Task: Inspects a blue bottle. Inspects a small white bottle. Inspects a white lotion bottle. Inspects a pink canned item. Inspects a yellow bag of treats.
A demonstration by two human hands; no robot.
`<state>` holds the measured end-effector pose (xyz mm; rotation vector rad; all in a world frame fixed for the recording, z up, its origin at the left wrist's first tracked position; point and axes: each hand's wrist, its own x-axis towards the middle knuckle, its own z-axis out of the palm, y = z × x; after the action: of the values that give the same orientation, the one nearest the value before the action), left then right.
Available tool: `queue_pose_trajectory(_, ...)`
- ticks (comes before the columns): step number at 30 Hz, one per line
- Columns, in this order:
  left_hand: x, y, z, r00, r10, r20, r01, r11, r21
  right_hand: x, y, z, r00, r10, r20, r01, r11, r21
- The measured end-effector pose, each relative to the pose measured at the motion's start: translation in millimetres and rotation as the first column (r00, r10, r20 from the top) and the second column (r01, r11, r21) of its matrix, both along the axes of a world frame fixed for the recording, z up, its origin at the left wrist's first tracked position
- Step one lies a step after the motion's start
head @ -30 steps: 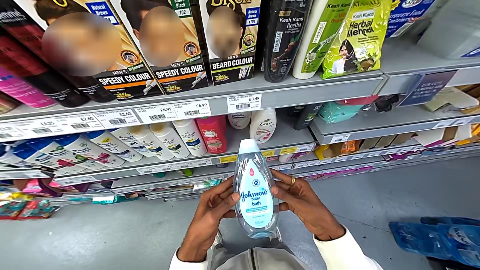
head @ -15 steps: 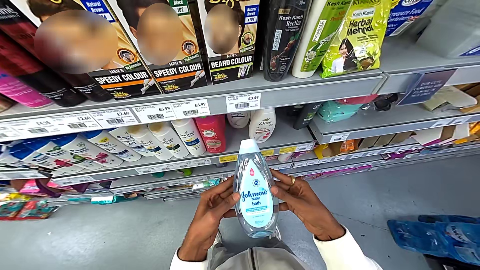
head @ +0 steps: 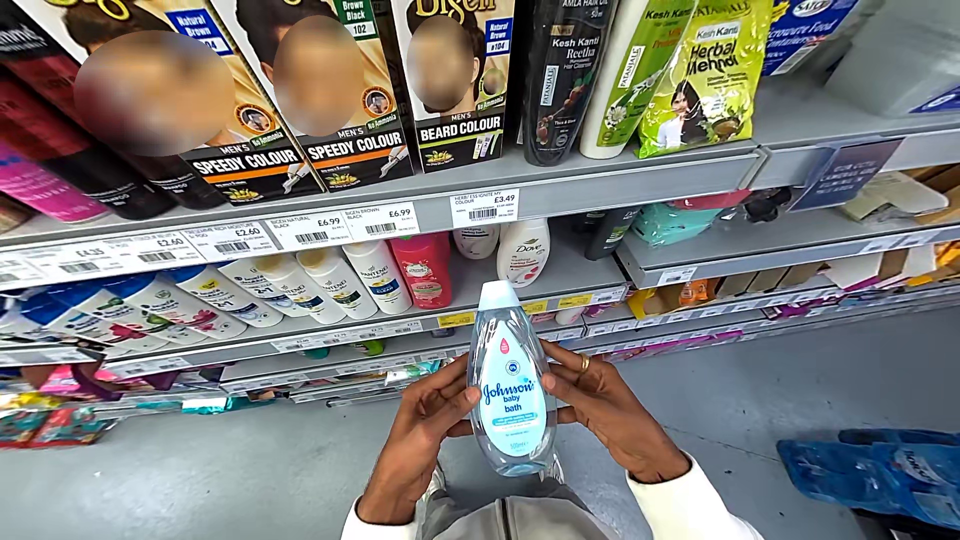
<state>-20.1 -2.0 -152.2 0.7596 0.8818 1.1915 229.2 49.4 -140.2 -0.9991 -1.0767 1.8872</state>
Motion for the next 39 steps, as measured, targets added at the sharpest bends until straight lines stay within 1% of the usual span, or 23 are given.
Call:
queue_pose_trajectory(8, 0.0, 1.2, -2.9, 1.0, -0.015, 0.021, 0.014, 1.0, 0.015, 1.4, 0.8, -1.3, 1.0, 0.008, -0.012, -0.008, 1.0, 0.002)
queue_pose_trajectory(14, 1.2, 1.0, -0.6, 1.0, -0.003, 0.001, 0.003, 1.0, -0.015, 1.9, 1.0, -2.0, 1.0, 0.012, -0.012, -0.012, 1.0, -0.001)
queue_pose_trajectory(20, 1.3, 0.8, -1.1, 1.0, -0.001, -0.002, 0.001, 1.0, -0.012, 1.7, 1.1, -1.8, 1.0, 0.013, -0.009, -0.013, 1.0, -0.005)
queue_pose_trajectory(33, 1.7, 0.9, -9.0, 1.0, 0.008, -0.005, -0.008, 1.0, -0.023, -0.6, -0.3, -6.7, 1.0, 0.01, 0.0, -0.01, 1.0, -0.008)
queue_pose_trajectory(36, 5.2, 1.3, -12.9, 0.998, 0.033, -0.045, -0.034, 0.999, -0.028, -4.6, -1.8, -10.5, 1.0, -0.005, 0.022, 0.005, 1.0, 0.002)
queue_pose_trajectory(39, 8.6, 2.1, -28.7, 0.981, 0.082, -0.177, -0.078, 0.997, 0.028, -9.5, -3.5, -20.9, 0.992, -0.017, 0.127, 0.009, 0.998, 0.064)
